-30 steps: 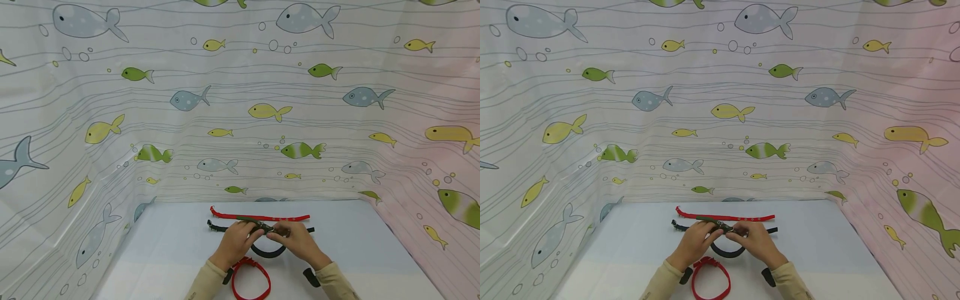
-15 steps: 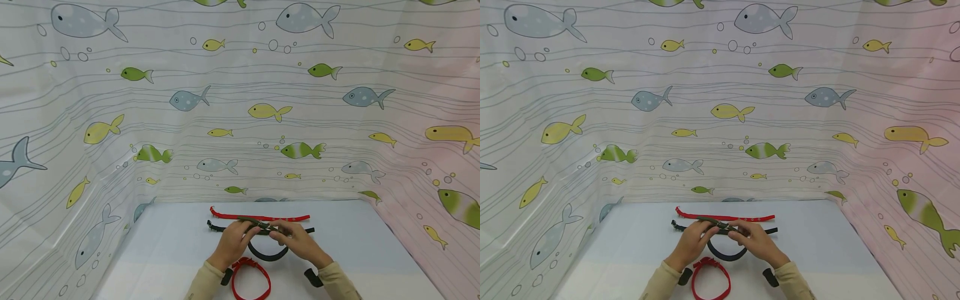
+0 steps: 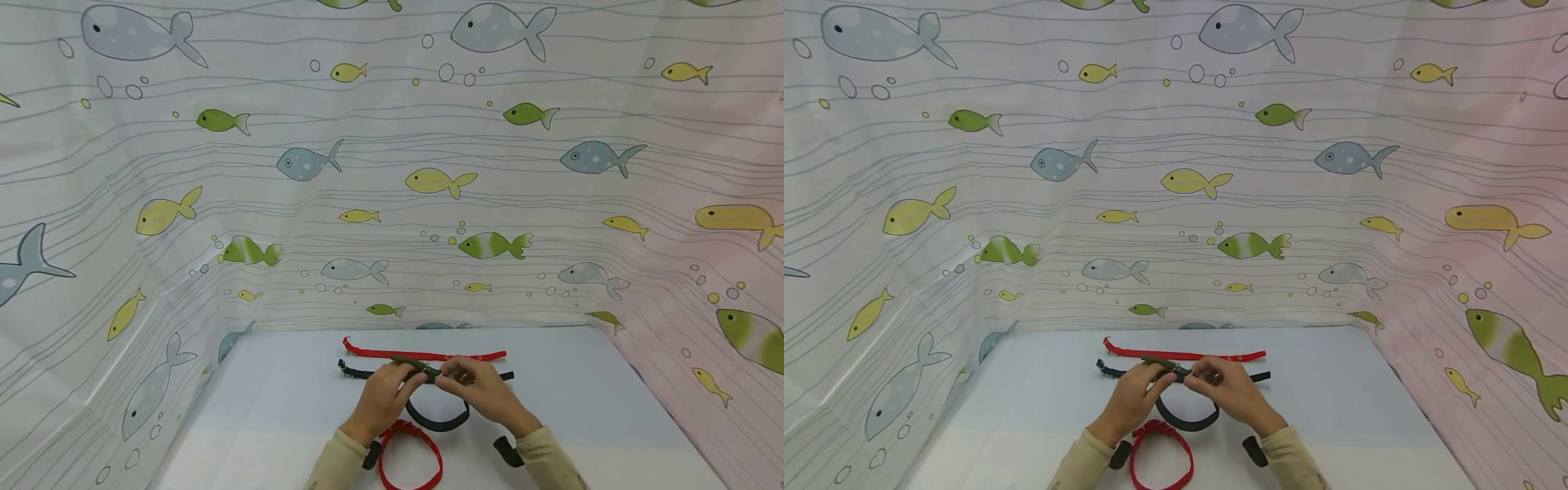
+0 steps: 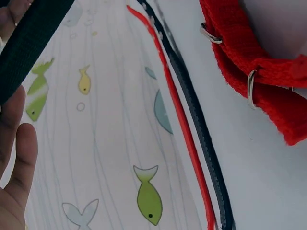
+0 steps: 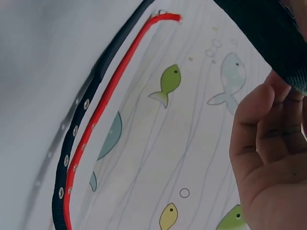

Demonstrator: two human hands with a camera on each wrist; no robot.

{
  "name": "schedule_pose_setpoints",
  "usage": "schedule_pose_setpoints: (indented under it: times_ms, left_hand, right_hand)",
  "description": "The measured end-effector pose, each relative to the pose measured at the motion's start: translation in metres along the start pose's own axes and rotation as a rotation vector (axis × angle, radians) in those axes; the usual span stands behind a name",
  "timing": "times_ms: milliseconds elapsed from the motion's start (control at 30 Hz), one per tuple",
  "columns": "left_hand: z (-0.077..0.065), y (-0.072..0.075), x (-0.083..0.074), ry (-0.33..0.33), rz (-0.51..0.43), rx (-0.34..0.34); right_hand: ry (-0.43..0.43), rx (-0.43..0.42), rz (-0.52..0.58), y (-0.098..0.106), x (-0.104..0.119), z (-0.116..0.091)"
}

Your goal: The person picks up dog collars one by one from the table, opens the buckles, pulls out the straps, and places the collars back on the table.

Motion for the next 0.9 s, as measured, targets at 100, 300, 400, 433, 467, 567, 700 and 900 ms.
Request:
schedule_pose_setpoints:
  times_ms: [100, 300, 400, 433, 467, 567, 700, 900]
  left_hand:
    - [-0.0003, 0.0001, 0.0003, -0.003, -0.007, 0.003]
    - [-0.0016, 0.0023, 0.0018, 0.011, -0.035, -0.006]
    - [-0.0008, 0.0030, 0.0016, 0.004, -0.038, -0.013]
    - [-0.0003, 0.0029, 0.0013, -0.005, -0.035, -0.015]
    - [0.0002, 0.0025, 0.0009, -0.013, -0.034, -0.013]
    - [0.0011, 0.0012, -0.0003, -0.022, -0.028, -0.007]
    - [0.0020, 0.0014, -0.0026, -0.010, -0.034, -0.005]
    - [0.0032, 0.0032, -0.0045, -0.032, -0.024, -0.004]
  right_hand:
    - [0.033, 0.050, 0.029, 0.0019, -0.0026, -0.0005]
    - [0.042, 0.128, 0.052, 0.0061, -0.0079, -0.0021]
    - [0.026, 0.114, 0.021, 0.0064, -0.0065, -0.0019]
    - [0.020, 0.102, 0.010, 0.0061, -0.0056, -0.0016]
    - [0.015, 0.086, -0.003, 0.0058, -0.0045, -0.0012]
    - [0.007, 0.040, -0.030, 0.0041, -0.0014, 0.0002]
    - [0.006, 0.026, -0.019, 0.0030, 0.0001, 0.0012]
    - [0.051, 0.115, 0.048, 0.0053, -0.0055, -0.0001]
Point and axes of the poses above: each hand's wrist, its own z-axis towards the middle knuckle, its own y-axis out of the back of the hand, x = y × z, the point moved 3 cm from there along z, towards the middle knuckle, and after that the axes turned 10 degrees about -y, right-handed, at the moved point
